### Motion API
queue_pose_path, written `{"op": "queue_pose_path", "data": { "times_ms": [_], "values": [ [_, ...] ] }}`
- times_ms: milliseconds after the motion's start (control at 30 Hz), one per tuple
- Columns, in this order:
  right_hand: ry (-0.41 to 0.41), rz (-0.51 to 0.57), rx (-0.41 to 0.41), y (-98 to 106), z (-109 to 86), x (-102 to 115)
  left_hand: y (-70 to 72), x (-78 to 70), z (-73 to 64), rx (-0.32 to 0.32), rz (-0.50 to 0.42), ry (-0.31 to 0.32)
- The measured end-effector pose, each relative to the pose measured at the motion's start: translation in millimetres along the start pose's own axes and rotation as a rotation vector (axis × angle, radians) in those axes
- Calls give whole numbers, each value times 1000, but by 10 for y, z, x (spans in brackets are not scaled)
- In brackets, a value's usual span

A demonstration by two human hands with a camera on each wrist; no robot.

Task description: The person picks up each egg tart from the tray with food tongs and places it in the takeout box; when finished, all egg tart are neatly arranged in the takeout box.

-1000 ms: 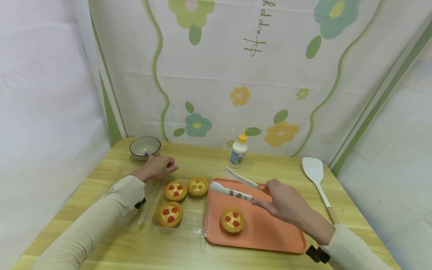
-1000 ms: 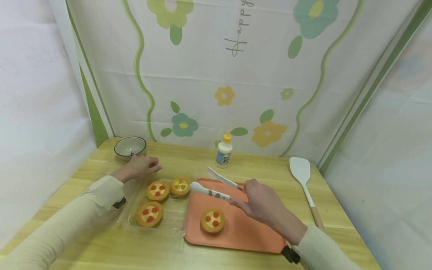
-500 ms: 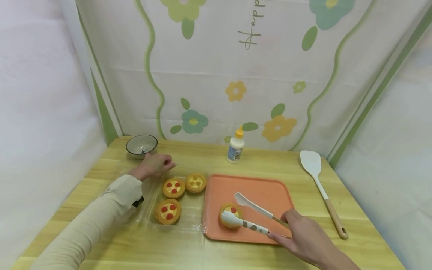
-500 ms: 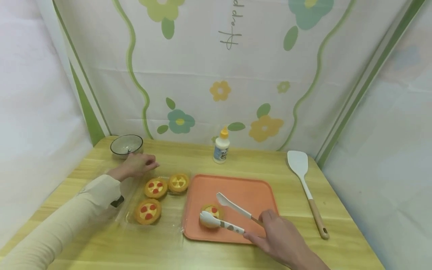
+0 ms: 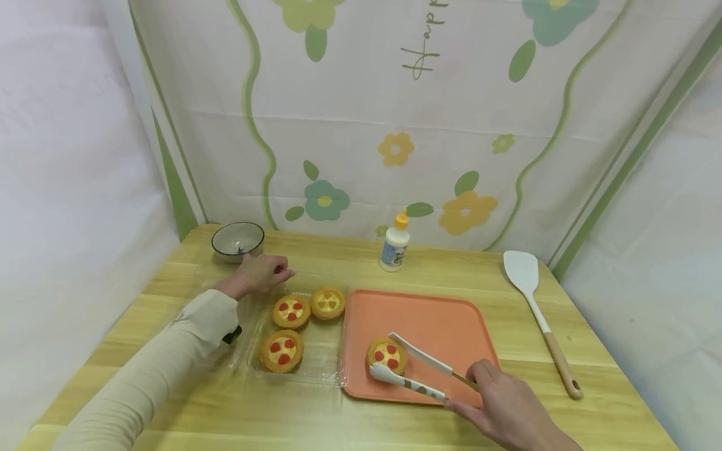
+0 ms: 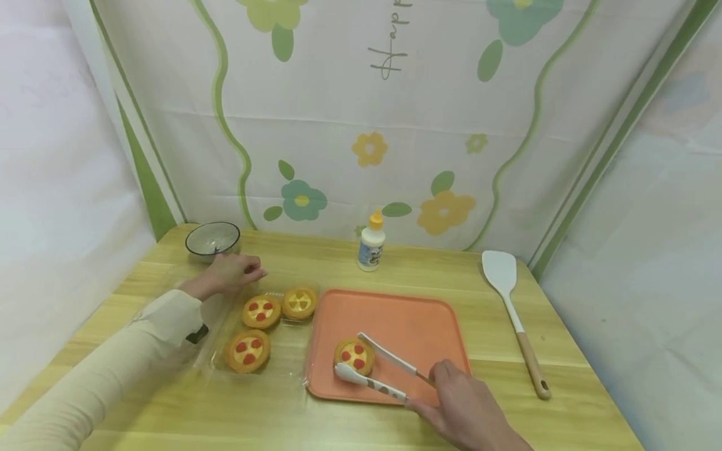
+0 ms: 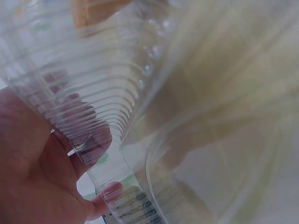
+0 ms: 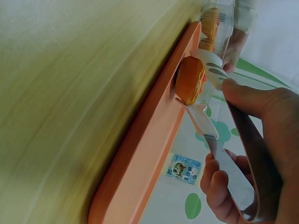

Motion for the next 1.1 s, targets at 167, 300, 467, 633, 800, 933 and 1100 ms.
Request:
{"op": "queue_pose_path", "data": {
  "times_ms": [167, 300, 467, 633, 800, 933, 1100],
  "values": [
    [38, 4, -31, -6, -11, 1, 19, -12, 6, -1, -10, 6],
    [42, -4, -31, -1, -9, 2, 36, -15, 5, 1, -17, 8],
    [36, -10, -42, 13, -3, 13, 29, -9, -4, -7, -25, -2],
    [52, 7, -94, 68, 12, 21, 5, -1, -4, 0, -23, 9],
    [46, 28, -117, 120, 41, 36, -7, -16, 4, 21, -43, 25],
    [25, 49, -71, 109, 82, 70, -25, -9, 3, 31, -40, 39],
    [47, 61, -80, 131, 155, 151, -12, -4, -22, 32, -33, 40]
  ]
}}
Point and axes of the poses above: each hand's wrist, its own z-axis towards the middle knuckle, its own y-axis out of the back of the hand, x = y × z, the point moved 6 cm from there along z, towards the middle knuckle, and after that the axes turned 12 degrees about -y, right-handed, at the moved point
